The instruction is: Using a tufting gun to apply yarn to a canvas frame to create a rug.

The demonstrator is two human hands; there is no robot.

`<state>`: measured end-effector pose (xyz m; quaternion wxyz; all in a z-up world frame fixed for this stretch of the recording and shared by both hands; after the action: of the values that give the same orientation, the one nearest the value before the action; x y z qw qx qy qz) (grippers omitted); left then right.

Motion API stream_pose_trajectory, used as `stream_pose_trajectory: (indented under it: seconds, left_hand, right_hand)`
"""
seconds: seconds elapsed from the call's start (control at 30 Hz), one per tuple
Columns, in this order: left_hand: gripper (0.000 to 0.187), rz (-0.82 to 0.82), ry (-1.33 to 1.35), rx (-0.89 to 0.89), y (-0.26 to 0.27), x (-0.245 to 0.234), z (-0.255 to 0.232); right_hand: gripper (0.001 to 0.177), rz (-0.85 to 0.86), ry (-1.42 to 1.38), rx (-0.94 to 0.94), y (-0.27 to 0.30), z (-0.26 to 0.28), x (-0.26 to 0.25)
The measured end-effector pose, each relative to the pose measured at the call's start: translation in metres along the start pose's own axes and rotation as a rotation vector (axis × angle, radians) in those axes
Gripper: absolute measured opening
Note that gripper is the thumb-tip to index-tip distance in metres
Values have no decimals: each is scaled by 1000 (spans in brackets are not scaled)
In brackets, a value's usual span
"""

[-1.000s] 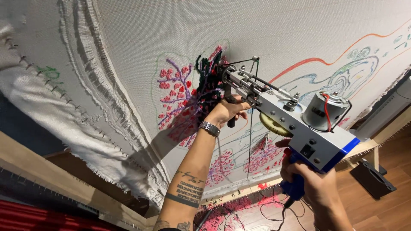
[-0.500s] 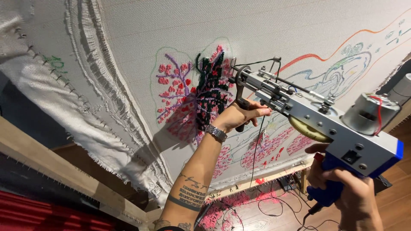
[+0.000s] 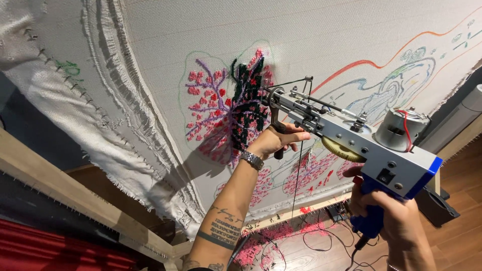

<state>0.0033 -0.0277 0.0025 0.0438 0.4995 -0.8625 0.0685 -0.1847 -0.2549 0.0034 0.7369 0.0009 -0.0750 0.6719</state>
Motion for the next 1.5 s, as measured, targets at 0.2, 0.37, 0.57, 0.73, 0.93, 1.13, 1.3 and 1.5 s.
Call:
stream_pose_trajectory:
  seconds: [0.2, 0.37, 0.57, 0.73, 0.93, 1.13, 1.3, 1.5]
  left_hand:
    - [44, -11, 12, -10, -6, -7, 11]
    - [47, -27, 10, -28, -9, -13, 9]
    - [45, -56, -29, -60, -16, -22, 5]
    - [29, -84, 29, -59, -49, -55, 31]
    - [21, -159, 91, -40, -67, -91, 36]
    - [21, -179, 89, -43, -67, -96, 37]
    - [22, -189, 93, -15, -69, -97, 33]
    - [23, -156, 93, -44, -59, -87, 14]
  right_hand:
    - [36, -30, 27, 13, -2, -1, 5]
    - [39, 24, 29, -23, -7, 2, 14]
    - [39, 5, 46, -39, -16, -5, 23]
    - [33, -55, 44, -17, -20, 5, 57]
    - [32, -35, 82, -58, -33, -12, 90]
    - [29, -70, -30, -26, -31, -17, 92]
    - [28, -18, -62, -16, -34, -23, 89]
    - [30, -30, -68, -68, -38, -18, 85]
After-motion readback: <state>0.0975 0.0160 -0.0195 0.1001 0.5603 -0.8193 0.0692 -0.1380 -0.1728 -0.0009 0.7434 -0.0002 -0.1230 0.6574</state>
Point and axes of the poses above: each hand's wrist, its own y-axis away from the middle knuckle, its own x-axis out of the palm, z = x × y, the point moved 4 cm from there along -y, towards the middle knuckle, and after that the axes turned 15 degrees about y, right-handed, at the moved point
